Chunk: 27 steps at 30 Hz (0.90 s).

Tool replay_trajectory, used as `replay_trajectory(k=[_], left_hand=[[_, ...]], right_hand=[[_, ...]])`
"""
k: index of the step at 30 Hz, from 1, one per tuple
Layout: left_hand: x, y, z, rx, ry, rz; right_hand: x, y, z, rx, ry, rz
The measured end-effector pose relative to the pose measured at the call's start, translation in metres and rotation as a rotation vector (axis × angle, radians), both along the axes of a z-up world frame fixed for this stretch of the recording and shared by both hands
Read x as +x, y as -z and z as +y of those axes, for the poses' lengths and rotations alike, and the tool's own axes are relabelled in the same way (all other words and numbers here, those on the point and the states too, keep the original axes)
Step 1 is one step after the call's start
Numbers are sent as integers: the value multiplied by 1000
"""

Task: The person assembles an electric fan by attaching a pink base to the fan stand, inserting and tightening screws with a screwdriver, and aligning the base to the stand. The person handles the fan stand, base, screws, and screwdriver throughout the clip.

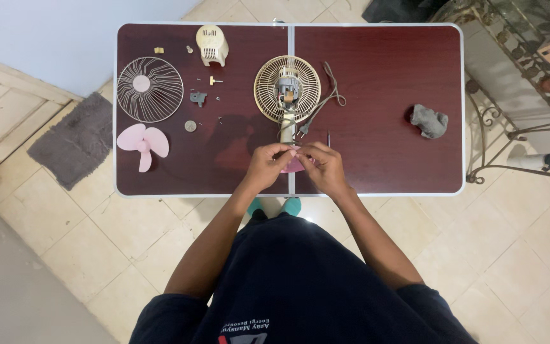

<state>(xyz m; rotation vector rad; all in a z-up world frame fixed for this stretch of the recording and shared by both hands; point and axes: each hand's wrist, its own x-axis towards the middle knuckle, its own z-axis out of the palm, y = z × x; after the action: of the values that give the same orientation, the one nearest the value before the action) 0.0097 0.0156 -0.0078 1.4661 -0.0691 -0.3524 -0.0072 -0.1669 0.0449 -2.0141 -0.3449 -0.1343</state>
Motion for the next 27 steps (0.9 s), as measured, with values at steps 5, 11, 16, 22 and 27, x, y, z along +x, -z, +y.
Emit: replay_trajectory(k=[5,11,16,22,27], left_hand=[[3,-2,3,28,18,-1],[7,-2,9,53,24,-18],[5,13,15,77,-18,-53],[0,46,33,388,-235,-356],[-1,80,43,484,-130,-353]], right_hand=[[1,1,2,13,-2,7],[6,2,3,24,-21,17],[11,8,4,33,-12,54],[11,13,-2,41,7,62],[9,15,-6,41,11,64]])
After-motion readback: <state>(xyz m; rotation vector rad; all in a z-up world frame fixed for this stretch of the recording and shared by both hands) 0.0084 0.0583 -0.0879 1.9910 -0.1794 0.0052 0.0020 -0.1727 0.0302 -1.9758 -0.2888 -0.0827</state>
